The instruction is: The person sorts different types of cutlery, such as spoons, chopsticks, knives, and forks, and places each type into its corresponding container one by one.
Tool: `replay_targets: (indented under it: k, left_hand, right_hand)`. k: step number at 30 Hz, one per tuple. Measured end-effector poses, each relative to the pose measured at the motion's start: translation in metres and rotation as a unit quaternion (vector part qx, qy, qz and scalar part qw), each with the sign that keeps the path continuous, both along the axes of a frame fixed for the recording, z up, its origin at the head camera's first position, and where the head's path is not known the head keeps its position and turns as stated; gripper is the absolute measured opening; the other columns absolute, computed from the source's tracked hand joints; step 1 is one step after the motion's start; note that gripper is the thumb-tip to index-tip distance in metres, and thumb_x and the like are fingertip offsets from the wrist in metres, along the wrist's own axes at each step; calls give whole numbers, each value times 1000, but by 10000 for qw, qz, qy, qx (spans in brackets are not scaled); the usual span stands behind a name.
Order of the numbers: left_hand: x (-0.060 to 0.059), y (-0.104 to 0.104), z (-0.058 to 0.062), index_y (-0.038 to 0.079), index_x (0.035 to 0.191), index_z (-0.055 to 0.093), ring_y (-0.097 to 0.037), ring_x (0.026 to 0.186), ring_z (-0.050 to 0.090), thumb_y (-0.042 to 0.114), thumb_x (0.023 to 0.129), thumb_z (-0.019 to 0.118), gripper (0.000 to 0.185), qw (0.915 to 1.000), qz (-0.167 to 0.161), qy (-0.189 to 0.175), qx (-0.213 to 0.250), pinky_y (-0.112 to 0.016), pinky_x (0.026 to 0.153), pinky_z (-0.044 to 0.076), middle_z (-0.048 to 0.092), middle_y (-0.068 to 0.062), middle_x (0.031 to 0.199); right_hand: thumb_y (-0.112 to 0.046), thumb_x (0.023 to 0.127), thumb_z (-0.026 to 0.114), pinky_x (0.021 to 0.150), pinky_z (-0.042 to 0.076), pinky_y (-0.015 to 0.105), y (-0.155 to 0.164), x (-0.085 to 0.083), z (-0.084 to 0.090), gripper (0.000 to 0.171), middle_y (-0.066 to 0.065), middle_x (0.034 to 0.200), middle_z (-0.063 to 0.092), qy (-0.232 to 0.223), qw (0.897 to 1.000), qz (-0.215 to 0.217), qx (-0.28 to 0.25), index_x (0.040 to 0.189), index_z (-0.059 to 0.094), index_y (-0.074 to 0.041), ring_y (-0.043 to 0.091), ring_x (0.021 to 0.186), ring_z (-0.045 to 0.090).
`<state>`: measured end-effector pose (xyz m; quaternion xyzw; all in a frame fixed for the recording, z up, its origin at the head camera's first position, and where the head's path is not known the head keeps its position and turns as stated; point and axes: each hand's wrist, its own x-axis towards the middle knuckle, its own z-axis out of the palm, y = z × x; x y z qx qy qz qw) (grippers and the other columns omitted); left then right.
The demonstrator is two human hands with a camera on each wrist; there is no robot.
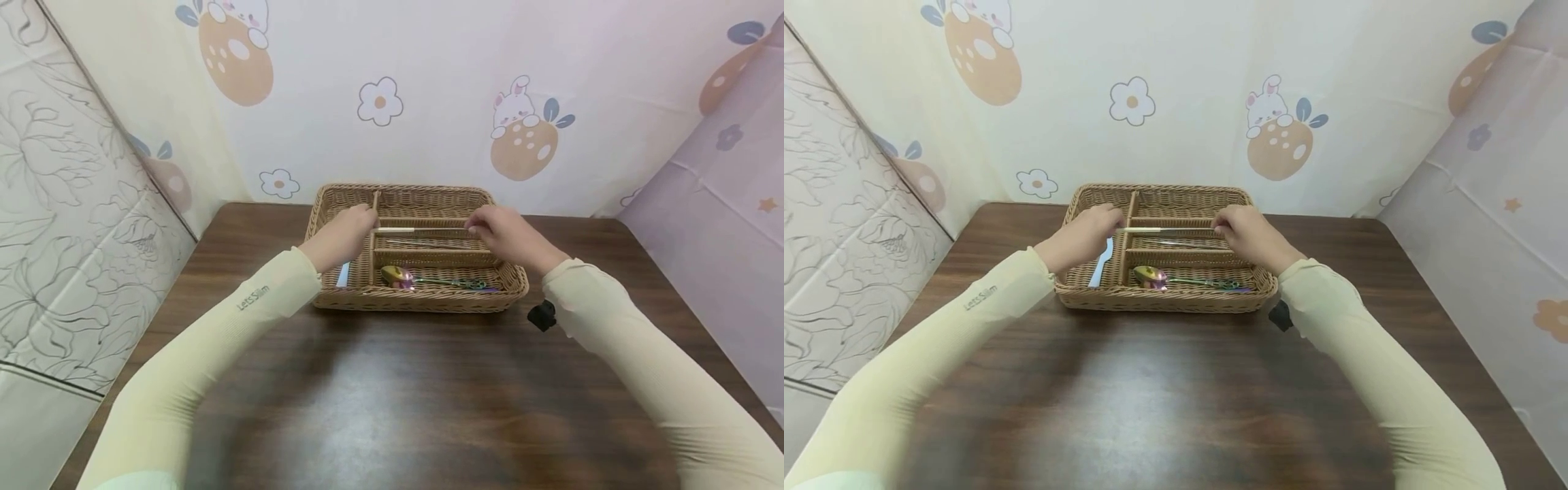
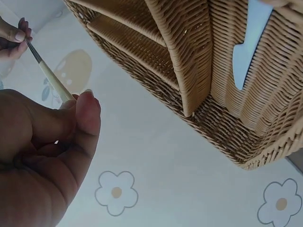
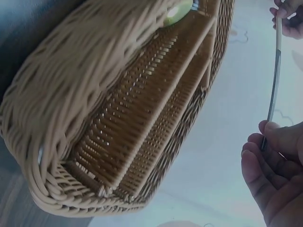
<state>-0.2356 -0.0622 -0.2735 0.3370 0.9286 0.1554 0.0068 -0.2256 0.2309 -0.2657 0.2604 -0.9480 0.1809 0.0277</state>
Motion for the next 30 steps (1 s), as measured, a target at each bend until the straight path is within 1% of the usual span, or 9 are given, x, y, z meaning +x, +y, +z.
replay_targets:
  k: [3, 6, 9, 15, 18, 21, 23, 25, 30]
  left_hand:
    - [-8, 6, 1, -7, 112, 58, -30, 101, 59, -19, 83, 49, 33, 9998, 139, -36, -131, -33, 90, 48, 60, -18, 109]
    - [-17, 12, 3, -4, 112, 60, -28, 99, 60, -15, 85, 51, 31, 9991, 314, -43, -296, -34, 86, 51, 61, -15, 109]
    - [-24, 17, 5, -1, 114, 60, -27, 102, 59, -14, 86, 51, 32, 9983, 454, -147, -332, -34, 86, 51, 62, -13, 112]
    - [-36, 23, 8, -5, 118, 58, -28, 115, 53, -18, 89, 42, 35, 9967, 539, -595, 101, -33, 99, 43, 59, -16, 120]
    - [-42, 27, 7, -7, 120, 57, -29, 117, 53, -19, 88, 40, 38, 9945, 566, -815, 333, -34, 101, 42, 58, -18, 124]
    - [-49, 30, 4, -8, 122, 55, -30, 119, 52, -18, 88, 40, 39, 9925, 588, -1001, 389, -34, 101, 41, 56, -19, 126]
    - [-53, 32, 2, -9, 121, 56, -31, 118, 52, -18, 88, 40, 38, 9918, 586, -1064, 401, -34, 100, 42, 57, -20, 124]
    - [-56, 34, 0, -8, 120, 57, -30, 118, 52, -16, 89, 41, 36, 9923, 579, -1041, 351, -34, 100, 43, 57, -19, 124]
    - [-60, 39, -5, -7, 120, 59, -30, 121, 51, -15, 91, 40, 36, 9917, 642, -1065, 336, -35, 101, 41, 57, -19, 127]
  right_hand:
    - [3, 93, 54, 80, 50, 47, 2, -6, 1, 15, 22, 100, 64, -67, 9999, -108, 39, 104, 63, 8, 33, 90, 61]
    - [2, 93, 55, 79, 51, 47, 5, -12, 3, 14, 21, 98, 64, -91, 9997, -193, 74, 103, 63, 8, 32, 86, 62]
    - [3, 93, 54, 79, 50, 48, 7, -19, 6, 14, 22, 97, 64, -60, 9997, -225, 91, 102, 63, 8, 32, 84, 62]
    - [4, 93, 54, 81, 50, 49, 10, -33, 10, 15, 25, 97, 64, -148, 9994, -286, 81, 102, 64, 10, 36, 88, 62]
    - [3, 93, 54, 80, 50, 48, 13, -40, 9, 15, 25, 97, 64, -272, 9990, -356, 72, 102, 64, 10, 35, 86, 62]
    - [3, 93, 53, 80, 50, 48, 14, -45, 7, 15, 25, 97, 65, -354, 9986, -392, 80, 102, 64, 10, 34, 86, 62]
    - [4, 92, 54, 80, 51, 48, 15, -48, 6, 15, 25, 97, 65, -354, 9985, -397, 114, 101, 65, 10, 34, 85, 62]
    - [5, 92, 54, 80, 51, 48, 16, -51, 4, 15, 25, 96, 65, -371, 9984, -404, 141, 100, 65, 10, 34, 85, 62]
    - [5, 91, 55, 77, 51, 47, 18, -57, -3, 14, 25, 94, 65, -446, 9975, -496, 229, 98, 66, 11, 33, 82, 62]
